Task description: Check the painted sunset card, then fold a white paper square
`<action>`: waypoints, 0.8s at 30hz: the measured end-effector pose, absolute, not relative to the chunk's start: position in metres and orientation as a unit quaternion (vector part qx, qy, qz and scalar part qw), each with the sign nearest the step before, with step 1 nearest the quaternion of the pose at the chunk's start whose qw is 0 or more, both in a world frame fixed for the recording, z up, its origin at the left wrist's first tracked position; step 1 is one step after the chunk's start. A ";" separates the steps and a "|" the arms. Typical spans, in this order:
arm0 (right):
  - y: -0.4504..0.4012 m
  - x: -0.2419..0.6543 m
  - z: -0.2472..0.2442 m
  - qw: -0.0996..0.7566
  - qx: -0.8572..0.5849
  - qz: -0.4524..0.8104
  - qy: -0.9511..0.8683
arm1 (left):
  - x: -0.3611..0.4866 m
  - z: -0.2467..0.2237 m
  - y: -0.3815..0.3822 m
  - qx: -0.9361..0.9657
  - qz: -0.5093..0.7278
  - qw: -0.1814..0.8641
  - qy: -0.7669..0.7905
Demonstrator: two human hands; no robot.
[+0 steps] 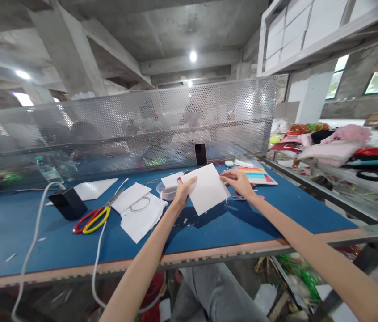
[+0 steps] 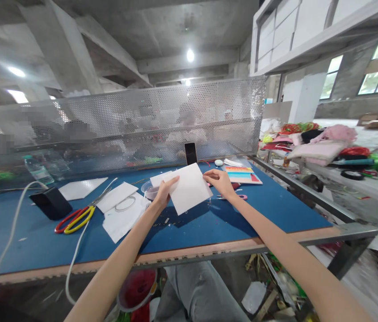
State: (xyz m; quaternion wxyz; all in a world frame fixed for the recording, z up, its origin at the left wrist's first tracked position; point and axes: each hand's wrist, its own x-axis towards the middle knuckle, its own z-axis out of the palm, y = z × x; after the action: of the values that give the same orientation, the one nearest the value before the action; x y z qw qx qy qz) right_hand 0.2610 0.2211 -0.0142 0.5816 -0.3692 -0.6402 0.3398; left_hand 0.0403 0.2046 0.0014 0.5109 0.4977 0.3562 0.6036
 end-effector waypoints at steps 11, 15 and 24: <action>0.232 0.265 -0.018 0.517 -0.382 0.410 -0.647 | 0.039 0.012 0.200 0.570 0.577 0.422 0.405; 0.233 0.265 -0.020 0.503 -0.374 0.422 -0.655 | 0.039 0.012 0.200 0.573 0.569 0.433 0.400; 0.234 0.266 -0.021 0.497 -0.393 0.439 -0.637 | 0.037 0.014 0.197 0.625 0.537 0.413 0.387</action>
State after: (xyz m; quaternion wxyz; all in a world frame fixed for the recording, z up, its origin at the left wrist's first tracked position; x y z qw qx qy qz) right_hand 0.2659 0.2336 -0.0210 0.4971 -0.3926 -0.6370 0.4393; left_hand 0.0369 0.1967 0.0137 0.4131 0.6255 0.3865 0.5373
